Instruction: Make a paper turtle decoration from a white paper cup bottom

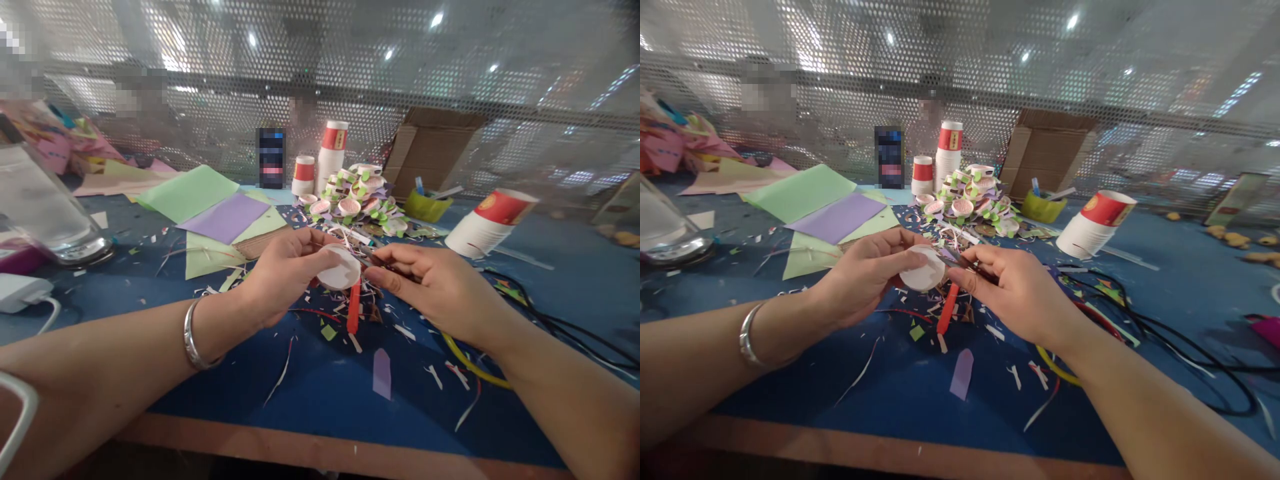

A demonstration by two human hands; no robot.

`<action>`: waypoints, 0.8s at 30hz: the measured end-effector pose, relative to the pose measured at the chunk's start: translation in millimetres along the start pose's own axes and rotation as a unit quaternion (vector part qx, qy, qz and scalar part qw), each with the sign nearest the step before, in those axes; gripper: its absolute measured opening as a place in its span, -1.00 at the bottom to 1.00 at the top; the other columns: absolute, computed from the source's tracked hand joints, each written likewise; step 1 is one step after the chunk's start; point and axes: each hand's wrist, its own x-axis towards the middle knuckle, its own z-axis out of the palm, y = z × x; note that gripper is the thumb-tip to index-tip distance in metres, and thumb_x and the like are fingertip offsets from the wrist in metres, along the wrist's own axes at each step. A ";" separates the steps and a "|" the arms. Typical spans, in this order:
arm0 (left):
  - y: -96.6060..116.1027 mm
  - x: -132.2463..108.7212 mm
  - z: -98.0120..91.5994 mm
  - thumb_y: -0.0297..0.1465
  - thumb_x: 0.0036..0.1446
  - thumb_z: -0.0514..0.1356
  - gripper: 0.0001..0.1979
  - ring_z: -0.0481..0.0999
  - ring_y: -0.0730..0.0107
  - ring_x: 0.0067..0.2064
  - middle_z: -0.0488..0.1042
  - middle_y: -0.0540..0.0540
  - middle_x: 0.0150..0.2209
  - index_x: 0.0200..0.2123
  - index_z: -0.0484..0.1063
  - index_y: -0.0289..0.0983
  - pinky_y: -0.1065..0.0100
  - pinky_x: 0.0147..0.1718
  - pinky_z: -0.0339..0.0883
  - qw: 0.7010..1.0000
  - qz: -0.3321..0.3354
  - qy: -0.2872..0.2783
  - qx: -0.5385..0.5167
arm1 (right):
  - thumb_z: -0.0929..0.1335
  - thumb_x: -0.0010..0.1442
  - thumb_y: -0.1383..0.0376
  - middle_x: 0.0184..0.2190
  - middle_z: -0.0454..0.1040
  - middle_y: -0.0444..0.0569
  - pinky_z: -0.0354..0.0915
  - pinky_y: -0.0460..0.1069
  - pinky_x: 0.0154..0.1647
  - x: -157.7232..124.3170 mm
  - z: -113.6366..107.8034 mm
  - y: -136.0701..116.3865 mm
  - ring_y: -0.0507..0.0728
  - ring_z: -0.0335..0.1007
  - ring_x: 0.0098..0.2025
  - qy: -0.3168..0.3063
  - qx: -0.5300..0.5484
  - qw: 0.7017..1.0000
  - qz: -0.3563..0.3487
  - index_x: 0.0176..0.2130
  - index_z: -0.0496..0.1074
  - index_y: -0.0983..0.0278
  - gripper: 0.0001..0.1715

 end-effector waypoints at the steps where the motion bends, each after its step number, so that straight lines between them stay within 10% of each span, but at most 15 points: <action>1: 0.0 0.1 -0.3 -0.51 0.05 0.32 -0.84 0.53 0.55 -0.45 0.56 -0.03 -0.42 -0.26 0.45 -0.36 0.51 -0.44 0.34 1.000 0.003 -0.001 0.003 | 0.32 0.27 -0.13 -0.45 0.54 -0.10 0.20 -0.05 -0.48 -0.1 -0.2 -0.1 0.07 0.38 -0.46 -0.001 -0.004 1.000 -0.002 -0.19 0.55 0.22 -0.49; 24: 0.2 -2.3 -5.9 -0.40 0.10 0.36 -0.72 0.49 0.55 -0.47 0.55 -0.01 -0.43 -0.16 0.37 -0.30 0.50 -0.50 0.24 0.994 0.066 -0.066 0.047 | 0.34 0.30 -0.02 -0.32 0.60 -0.08 0.27 -0.03 -0.36 -1.3 -6.5 0.2 0.09 0.42 -0.35 -0.009 -0.017 0.999 -0.037 -0.22 0.56 0.21 -0.61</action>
